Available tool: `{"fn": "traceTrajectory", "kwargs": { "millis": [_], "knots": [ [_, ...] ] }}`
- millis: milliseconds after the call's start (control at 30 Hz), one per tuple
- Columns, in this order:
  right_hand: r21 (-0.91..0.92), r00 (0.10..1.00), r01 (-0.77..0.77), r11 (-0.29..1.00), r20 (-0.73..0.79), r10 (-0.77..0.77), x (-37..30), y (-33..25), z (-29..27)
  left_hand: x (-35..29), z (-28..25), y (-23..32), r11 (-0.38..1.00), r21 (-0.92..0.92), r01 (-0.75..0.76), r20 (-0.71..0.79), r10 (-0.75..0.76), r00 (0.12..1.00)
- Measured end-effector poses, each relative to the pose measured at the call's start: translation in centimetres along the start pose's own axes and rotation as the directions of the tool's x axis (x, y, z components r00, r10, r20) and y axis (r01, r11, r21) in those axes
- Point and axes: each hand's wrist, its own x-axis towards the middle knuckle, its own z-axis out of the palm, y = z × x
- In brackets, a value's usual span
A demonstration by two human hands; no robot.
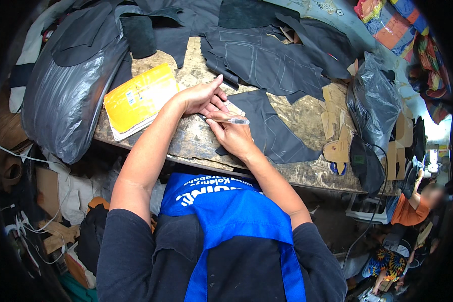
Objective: The person places cardboard templates on black fabric pieces and traces their outlines with a white marker. They repeatedly pick up templates, position them on different fabric sections, trace, and set the templates aside while working at a cluttered table.
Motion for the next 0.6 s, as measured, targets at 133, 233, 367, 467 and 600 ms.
{"fn": "traceTrajectory", "kwargs": {
  "millis": [133,233,367,467,600],
  "knots": [
    [-0.039,0.994,-0.099,0.994,0.053,0.101,0.3,-0.6,-0.4,0.4,-0.2,0.0,1.0,0.0,0.018,-0.02,-0.018,1.0],
    [-0.123,0.99,-0.093,0.988,0.096,0.105,0.8,-0.9,-0.5,0.4,-0.2,-0.2,1.0,0.018,0.008,-0.058,-0.007,0.998],
    [-0.13,0.996,0.003,0.991,0.093,0.009,0.6,-0.8,-1.1,0.3,0.1,-0.3,0.998,0.066,-0.02,-0.067,0.024,0.997],
    [-0.138,0.992,0.015,0.99,0.128,0.003,-1.0,-0.5,-3.2,-0.1,0.8,-0.4,0.992,0.122,-0.044,-0.096,0.056,0.994],
    [-0.05,0.978,-0.131,0.99,0.157,0.137,-4.5,-0.7,-6.3,-1.1,2.5,-1.3,0.94,0.3,-0.165,-0.158,0.219,0.963]
  ]
}}
